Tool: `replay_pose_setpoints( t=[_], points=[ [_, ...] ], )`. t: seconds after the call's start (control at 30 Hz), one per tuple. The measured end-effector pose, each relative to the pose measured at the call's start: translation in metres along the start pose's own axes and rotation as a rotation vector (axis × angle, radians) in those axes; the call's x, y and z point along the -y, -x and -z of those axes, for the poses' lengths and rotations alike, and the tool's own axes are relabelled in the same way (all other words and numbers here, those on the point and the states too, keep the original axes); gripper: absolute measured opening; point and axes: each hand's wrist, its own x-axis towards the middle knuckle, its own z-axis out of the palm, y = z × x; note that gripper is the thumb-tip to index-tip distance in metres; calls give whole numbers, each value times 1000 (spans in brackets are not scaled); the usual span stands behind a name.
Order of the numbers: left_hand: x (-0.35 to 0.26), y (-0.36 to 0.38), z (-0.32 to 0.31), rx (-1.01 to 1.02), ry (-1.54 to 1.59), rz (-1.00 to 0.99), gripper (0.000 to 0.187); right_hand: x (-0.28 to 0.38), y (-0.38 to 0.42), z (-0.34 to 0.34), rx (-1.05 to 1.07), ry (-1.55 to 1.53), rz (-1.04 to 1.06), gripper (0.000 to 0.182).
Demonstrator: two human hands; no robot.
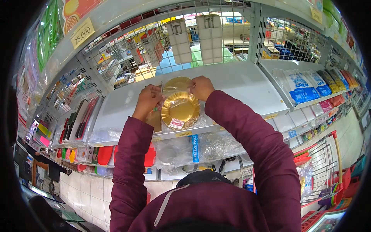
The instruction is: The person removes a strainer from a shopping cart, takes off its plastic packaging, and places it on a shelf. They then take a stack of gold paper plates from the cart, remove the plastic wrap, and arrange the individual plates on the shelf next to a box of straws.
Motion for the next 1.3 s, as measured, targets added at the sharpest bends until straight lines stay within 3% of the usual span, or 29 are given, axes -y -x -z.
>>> replay_pose_setpoints(
  t=[0.03,0.07,0.13,0.17,0.27,0.37,0.73,0.83,0.9,0.97,1.03,1.17,1.23,1.3],
  points=[
    [1,2,0,-36,-213,-83,30,-1,2,-1,5,97,32,20],
    [-5,6,0,-38,-210,-90,30,6,5,5,66,91,-4,24],
    [-25,15,1,0,-412,-542,37,9,10,4,38,173,106,25],
    [-28,16,0,-9,-409,-557,37,12,11,5,20,253,212,26],
    [-26,22,-4,466,-468,-478,50,14,15,5,168,279,206,25],
    [-24,28,-3,523,-552,-422,53,12,18,1,257,272,163,23],
    [-24,38,-2,579,-628,-404,59,32,38,9,245,387,114,21],
    [-40,46,-2,504,-752,-503,61,26,45,20,114,455,240,26],
    [-52,57,-1,432,-835,-601,62,28,55,47,-128,252,402,33],
    [-64,69,0,202,-408,-601,63,39,91,95,-172,3,298,38],
    [-78,101,7,242,-378,-632,64,31,140,143,-263,0,157,38],
    [-60,165,14,594,-10,-539,64,-56,277,228,-683,-90,-201,33],
    [-34,180,10,794,251,-486,64,-93,365,265,-869,-38,-531,31],
    [-21,187,3,854,331,-387,62,-131,454,278,-1046,68,-792,23]
  ],
)
